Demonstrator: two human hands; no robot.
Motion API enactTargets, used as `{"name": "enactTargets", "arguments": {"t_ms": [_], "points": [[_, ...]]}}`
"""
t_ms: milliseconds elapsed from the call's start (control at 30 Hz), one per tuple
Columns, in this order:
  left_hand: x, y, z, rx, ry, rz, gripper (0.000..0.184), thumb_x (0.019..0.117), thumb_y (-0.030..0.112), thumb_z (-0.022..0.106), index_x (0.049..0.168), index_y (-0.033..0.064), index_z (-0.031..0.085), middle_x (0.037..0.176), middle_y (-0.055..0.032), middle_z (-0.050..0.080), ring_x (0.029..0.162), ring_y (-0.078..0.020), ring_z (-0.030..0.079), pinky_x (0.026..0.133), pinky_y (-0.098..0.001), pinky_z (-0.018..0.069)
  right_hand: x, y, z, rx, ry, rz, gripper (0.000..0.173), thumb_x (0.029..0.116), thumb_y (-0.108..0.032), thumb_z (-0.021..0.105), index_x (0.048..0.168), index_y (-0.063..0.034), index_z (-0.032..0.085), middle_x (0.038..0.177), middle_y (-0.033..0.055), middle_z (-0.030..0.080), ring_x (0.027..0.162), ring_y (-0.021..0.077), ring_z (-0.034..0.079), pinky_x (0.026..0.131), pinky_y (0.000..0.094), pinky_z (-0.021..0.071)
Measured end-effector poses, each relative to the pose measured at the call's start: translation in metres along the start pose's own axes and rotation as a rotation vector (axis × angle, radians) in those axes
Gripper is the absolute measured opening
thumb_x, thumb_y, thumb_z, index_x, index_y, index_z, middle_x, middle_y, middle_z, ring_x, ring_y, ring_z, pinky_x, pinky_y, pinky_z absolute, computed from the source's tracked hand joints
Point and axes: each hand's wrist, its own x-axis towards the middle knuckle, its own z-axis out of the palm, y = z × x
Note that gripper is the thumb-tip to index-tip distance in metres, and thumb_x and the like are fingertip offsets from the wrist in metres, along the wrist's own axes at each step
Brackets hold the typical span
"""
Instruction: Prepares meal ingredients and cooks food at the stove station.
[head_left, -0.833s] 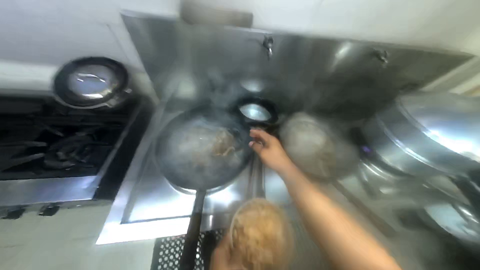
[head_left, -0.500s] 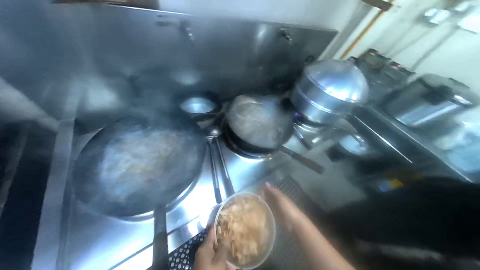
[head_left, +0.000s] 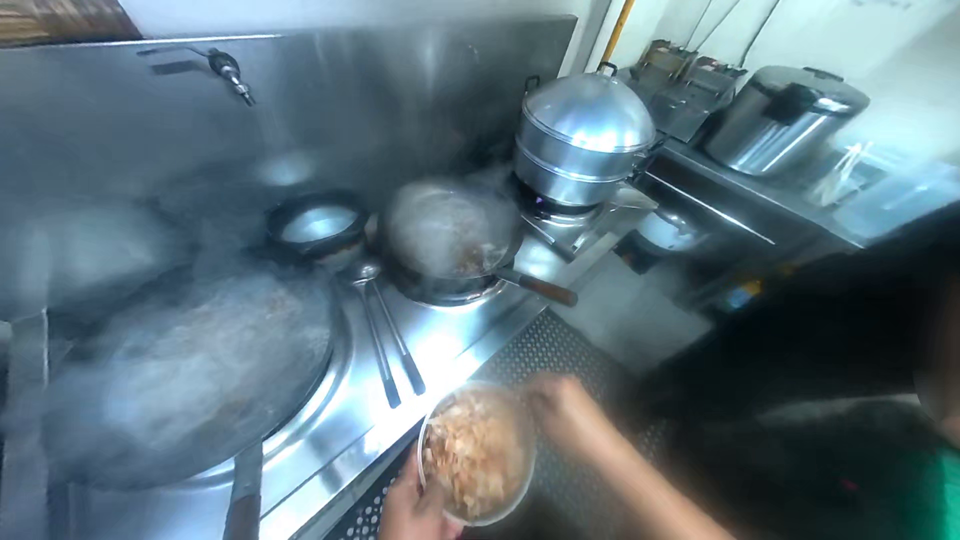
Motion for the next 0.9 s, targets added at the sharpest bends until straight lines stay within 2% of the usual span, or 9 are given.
{"name": "enactTargets", "arguments": {"t_ms": [33, 67, 133, 233, 367, 500, 733, 800, 900], "points": [[0.004, -0.036, 0.009, 0.015, 0.008, 0.000, 0.051, 0.0960, -0.004, 0.049, 0.143, -0.0192, 0.039, 0.089, -0.0292, 0.071, 0.052, -0.0283, 0.070, 0.043, -0.0345, 0.0605, -0.002, 0.001, -0.003, -0.056, -0.029, 0.003, 0.031, 0.1005, -0.017, 0.049, 0.114, -0.0169, 0.077, 0.114, 0.0006, 0.074, 0.108, 0.0130, 0.069, 0.098, 0.0375, 0.0551], [0.007, -0.049, 0.018, 0.074, 0.010, -0.136, 0.055, 0.0971, 0.000, 0.051, 0.150, -0.0065, 0.039, 0.093, -0.0197, 0.074, 0.056, -0.0238, 0.072, 0.048, -0.0382, 0.0633, -0.002, 0.000, -0.004, -0.159, -0.087, 0.017, 0.033, 0.1016, -0.019, 0.047, 0.120, -0.0188, 0.075, 0.118, 0.0018, 0.073, 0.111, 0.0175, 0.069, 0.099, 0.0436, 0.0551], [0.012, -0.052, 0.032, 0.143, 0.026, -0.298, 0.059, 0.0966, 0.002, 0.053, 0.154, 0.0049, 0.041, 0.096, -0.0132, 0.076, 0.059, -0.0230, 0.073, 0.054, -0.0426, 0.0655, -0.002, -0.005, -0.001, -0.386, -0.215, 0.051, 0.032, 0.1003, -0.020, 0.048, 0.123, -0.0176, 0.071, 0.117, 0.0089, 0.073, 0.108, 0.0304, 0.070, 0.089, 0.0566, 0.0562], [0.012, -0.050, 0.045, 0.162, 0.027, -0.361, 0.059, 0.0955, 0.003, 0.054, 0.153, 0.0043, 0.041, 0.100, -0.0137, 0.075, 0.062, -0.0236, 0.074, 0.056, -0.0429, 0.0658, -0.004, 0.000, 0.015, -0.587, -0.319, 0.064, 0.024, 0.0979, -0.016, 0.052, 0.112, -0.0080, 0.070, 0.106, 0.0177, 0.072, 0.095, 0.0405, 0.071, 0.076, 0.0622, 0.0566], [0.011, -0.052, 0.057, 0.139, 0.041, -0.384, 0.062, 0.0953, 0.002, 0.054, 0.155, 0.0048, 0.039, 0.102, -0.0149, 0.075, 0.063, -0.0247, 0.074, 0.055, -0.0430, 0.0658, 0.002, 0.017, 0.008, -0.586, -0.403, -0.004, 0.020, 0.0974, -0.013, 0.054, 0.105, -0.0057, 0.070, 0.103, 0.0178, 0.072, 0.095, 0.0400, 0.071, 0.078, 0.0618, 0.0566], [0.006, -0.047, 0.061, 0.137, 0.092, -0.383, 0.059, 0.0956, 0.001, 0.052, 0.154, 0.0046, 0.040, 0.098, -0.0145, 0.075, 0.061, -0.0246, 0.073, 0.055, -0.0438, 0.0654, 0.013, 0.039, -0.021, -0.183, -0.374, -0.028, 0.026, 0.0978, -0.029, 0.055, 0.108, -0.0149, 0.073, 0.102, 0.0077, 0.074, 0.101, 0.0273, 0.070, 0.091, 0.0570, 0.0551], [0.011, -0.044, 0.057, 0.067, 0.125, -0.360, 0.050, 0.0961, 0.001, 0.051, 0.146, 0.0062, 0.049, 0.095, -0.0117, 0.076, 0.060, -0.0247, 0.073, 0.052, -0.0424, 0.0650, 0.014, 0.027, -0.027, 0.110, -0.324, -0.072, 0.019, 0.0994, -0.027, 0.056, 0.102, -0.0141, 0.070, 0.087, 0.0005, 0.069, 0.081, 0.0127, 0.066, 0.076, 0.0390, 0.0565], [0.014, -0.043, 0.055, 0.054, 0.114, -0.358, 0.050, 0.0974, 0.001, 0.050, 0.147, 0.0066, 0.048, 0.094, -0.0112, 0.076, 0.060, -0.0241, 0.073, 0.052, -0.0412, 0.0650, 0.019, 0.020, -0.019, 0.021, -0.285, -0.023, 0.021, 0.0990, -0.027, 0.054, 0.104, -0.0132, 0.069, 0.090, 0.0033, 0.069, 0.085, 0.0171, 0.068, 0.079, 0.0427, 0.0570], [0.020, -0.040, 0.052, 0.041, 0.100, -0.354, 0.057, 0.0971, 0.000, 0.050, 0.153, 0.0077, 0.042, 0.096, -0.0114, 0.076, 0.058, -0.0231, 0.072, 0.052, -0.0403, 0.0645, 0.025, -0.003, -0.005, -0.247, -0.293, 0.105, 0.034, 0.0974, -0.030, 0.053, 0.122, -0.0121, 0.066, 0.105, 0.0119, 0.072, 0.101, 0.0312, 0.071, 0.088, 0.0558, 0.0568]]}}
